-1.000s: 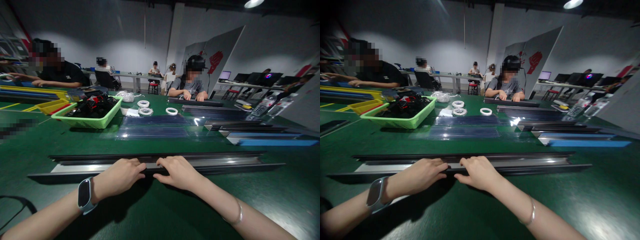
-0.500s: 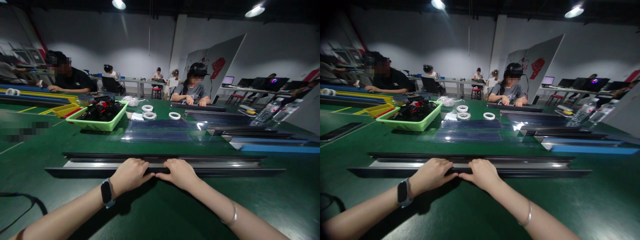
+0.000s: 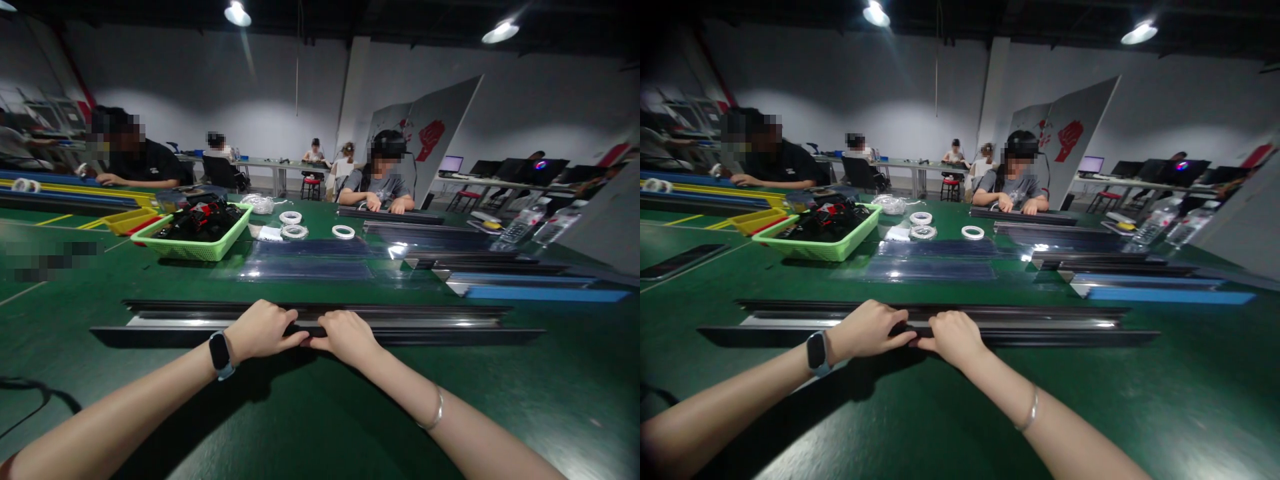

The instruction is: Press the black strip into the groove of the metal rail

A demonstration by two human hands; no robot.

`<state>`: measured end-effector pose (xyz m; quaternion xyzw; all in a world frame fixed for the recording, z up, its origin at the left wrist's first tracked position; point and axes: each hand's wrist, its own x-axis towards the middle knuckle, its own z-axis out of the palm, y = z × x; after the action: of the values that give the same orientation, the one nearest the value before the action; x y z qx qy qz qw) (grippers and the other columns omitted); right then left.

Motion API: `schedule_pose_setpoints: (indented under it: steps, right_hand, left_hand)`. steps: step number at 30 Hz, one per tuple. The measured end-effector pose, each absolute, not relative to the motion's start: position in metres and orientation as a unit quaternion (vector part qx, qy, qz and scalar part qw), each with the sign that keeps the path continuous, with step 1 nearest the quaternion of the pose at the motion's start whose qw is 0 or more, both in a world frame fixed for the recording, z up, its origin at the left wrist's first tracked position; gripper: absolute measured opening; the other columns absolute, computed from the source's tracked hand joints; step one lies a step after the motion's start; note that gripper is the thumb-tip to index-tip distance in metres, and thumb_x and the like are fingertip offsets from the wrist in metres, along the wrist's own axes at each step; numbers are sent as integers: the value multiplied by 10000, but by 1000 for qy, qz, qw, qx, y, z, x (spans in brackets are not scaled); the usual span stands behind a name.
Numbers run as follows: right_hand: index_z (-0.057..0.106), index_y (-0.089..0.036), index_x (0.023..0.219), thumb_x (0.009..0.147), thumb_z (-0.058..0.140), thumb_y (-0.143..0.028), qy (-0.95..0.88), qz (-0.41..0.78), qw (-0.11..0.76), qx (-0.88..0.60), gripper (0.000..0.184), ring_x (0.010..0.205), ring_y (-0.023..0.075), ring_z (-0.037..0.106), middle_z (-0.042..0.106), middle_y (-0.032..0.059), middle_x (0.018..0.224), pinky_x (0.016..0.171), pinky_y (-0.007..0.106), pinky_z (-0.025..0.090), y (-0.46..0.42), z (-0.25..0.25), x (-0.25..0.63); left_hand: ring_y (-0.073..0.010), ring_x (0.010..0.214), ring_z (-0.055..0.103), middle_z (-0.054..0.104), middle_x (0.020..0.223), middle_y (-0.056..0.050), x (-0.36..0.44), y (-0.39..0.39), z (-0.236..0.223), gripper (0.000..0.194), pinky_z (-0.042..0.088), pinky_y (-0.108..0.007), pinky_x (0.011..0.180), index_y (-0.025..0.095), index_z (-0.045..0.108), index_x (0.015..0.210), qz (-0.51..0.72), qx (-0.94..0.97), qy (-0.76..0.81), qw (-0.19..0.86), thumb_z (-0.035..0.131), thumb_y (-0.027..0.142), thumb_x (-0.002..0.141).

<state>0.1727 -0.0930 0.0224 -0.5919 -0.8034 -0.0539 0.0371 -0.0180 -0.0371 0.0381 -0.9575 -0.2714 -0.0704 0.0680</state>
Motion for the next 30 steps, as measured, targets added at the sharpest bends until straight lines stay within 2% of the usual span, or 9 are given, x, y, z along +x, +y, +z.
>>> schedule_pose_setpoints:
  steps: [4, 10, 30]
  right_hand:
    - [644, -157, 790, 778, 532, -591, -796, -57, 42, -602, 448, 756, 236, 640, 673, 79, 782, 663, 303, 459, -94, 21, 173]
    - [636, -148, 789, 812, 529, -523, -802, -54, 45, -593, 391, 763, 216, 629, 667, 79, 796, 666, 286, 452, -93, 19, 173]
    - [653, -122, 757, 779, 564, -548, -811, -57, 34, -582, 435, 722, 230, 636, 663, 83, 718, 660, 295, 441, -83, 15, 175]
  left_hand:
    - [-231, 599, 635, 648, 642, -89, -15, -35, 34, 509, 420, -301, 554, 153, 591, 764, -76, -957, -271, 71, 302, 551, 897]
    - [-216, 646, 619, 631, 674, -74, -15, -48, 15, 393, 445, -308, 582, 150, 559, 775, -119, -941, -297, 106, 344, 445, 921]
    - [-209, 645, 590, 602, 675, -52, -17, -44, 2, 304, 456, -331, 568, 171, 517, 784, -151, -938, -284, 128, 368, 402, 914]
